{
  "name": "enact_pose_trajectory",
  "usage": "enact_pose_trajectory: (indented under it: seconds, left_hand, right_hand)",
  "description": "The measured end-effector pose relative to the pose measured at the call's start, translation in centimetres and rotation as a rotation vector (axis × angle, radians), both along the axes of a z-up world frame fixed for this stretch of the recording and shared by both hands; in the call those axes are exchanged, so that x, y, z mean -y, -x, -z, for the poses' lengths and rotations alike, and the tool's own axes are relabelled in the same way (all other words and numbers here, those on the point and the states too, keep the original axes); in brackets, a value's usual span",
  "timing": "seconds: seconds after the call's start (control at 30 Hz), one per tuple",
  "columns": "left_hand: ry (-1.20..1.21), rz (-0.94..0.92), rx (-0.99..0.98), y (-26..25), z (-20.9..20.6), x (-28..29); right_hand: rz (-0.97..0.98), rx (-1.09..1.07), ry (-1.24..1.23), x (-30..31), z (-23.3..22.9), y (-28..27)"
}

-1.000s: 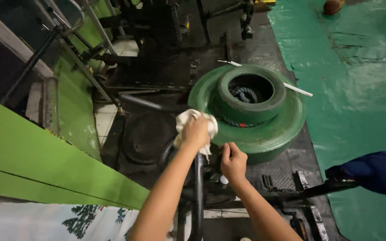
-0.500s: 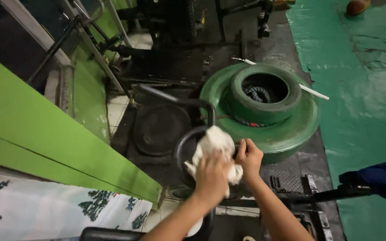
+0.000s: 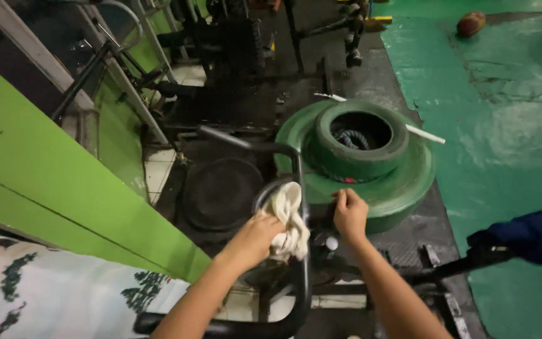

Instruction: Cleaning and wiping down various pieces of gym equipment with a cloth.

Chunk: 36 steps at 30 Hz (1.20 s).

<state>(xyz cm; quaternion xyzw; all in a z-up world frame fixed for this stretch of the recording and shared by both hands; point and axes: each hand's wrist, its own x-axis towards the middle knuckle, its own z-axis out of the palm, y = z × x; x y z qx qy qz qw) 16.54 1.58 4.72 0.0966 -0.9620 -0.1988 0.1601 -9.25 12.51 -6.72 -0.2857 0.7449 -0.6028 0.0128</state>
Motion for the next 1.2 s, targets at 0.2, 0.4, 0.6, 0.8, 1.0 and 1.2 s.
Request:
enact_pose_trajectory:
  seconds: [0.2, 0.4, 0.6, 0.8, 1.0, 1.2]
  left_hand:
    - [-0.479, -0.25, 0.154, -6.3, -5.5, 4.4]
    - [-0.573, -0.503, 0.085, 0.4, 7.5, 7.1]
    - [-0.427, -0.605, 0.19, 6.1, 12.1, 8.1]
    - [-0.331, -0.635, 0.202, 7.2, 6.1, 8.3]
    - [-0.118, -0.564, 0.186, 7.9, 6.7, 7.6]
    - [-0.117, -0.595, 0.455, 6.2, 4.9, 6.7]
  right_hand:
    - [0.062, 0.019, -0.037, -0.1, -0.6, -0.4]
    - [0.199, -0.269, -0.258, -0.7, -2.6, -3.5]
    - [0.181, -0.517, -0.391, -2.0, -5.0, -15.1]
    - [0.08, -0.439, -0.371, -2.6, -4.8, -16.1]
    - [0.044, -0.381, -0.378, -3.6, -6.6, -17.4]
    - [0.026, -0.239, -0.458, -3.3, -8.4, -17.1]
